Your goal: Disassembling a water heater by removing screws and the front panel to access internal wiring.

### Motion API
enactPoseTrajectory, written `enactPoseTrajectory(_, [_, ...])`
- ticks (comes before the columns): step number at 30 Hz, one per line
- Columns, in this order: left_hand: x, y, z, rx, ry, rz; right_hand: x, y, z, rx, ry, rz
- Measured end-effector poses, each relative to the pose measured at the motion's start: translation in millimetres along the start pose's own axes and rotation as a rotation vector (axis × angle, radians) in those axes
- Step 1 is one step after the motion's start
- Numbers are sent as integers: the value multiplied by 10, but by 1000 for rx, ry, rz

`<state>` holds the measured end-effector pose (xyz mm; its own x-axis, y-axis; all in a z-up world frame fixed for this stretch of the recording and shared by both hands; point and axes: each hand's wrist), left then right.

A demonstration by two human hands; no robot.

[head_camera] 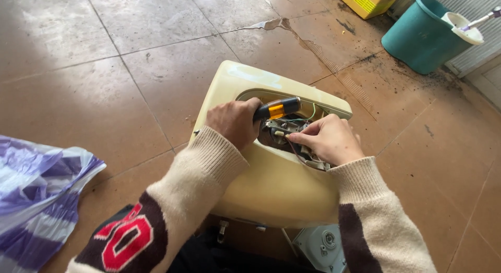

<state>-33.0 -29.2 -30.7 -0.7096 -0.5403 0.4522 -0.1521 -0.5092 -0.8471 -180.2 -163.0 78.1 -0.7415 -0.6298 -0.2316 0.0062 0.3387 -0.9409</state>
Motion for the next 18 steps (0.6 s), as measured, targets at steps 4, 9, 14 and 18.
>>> enactPoseTrajectory(4, [65, -246, -111, -82, -67, -39, 168, 45, 480, 132, -158, 39])
enactPoseTrajectory(9, [75, -284, -132, -96, -114, -78, -100, -141, 424, -90, -338, -65])
enactPoseTrajectory(14, [57, -253, -157, -51, -136, -128, 62, -122, 565, -98, -493, 39])
enactPoseTrajectory(18, [83, -375, -137, 298, 148, -167, 339, -342, 469, 34, -490, 303])
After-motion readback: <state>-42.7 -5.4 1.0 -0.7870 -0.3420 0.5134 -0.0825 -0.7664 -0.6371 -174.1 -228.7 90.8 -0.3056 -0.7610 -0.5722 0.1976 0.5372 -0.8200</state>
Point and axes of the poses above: each hand's wrist, its own z-axis towards the middle knuckle, its own y-axis out of the palm, x = y × z
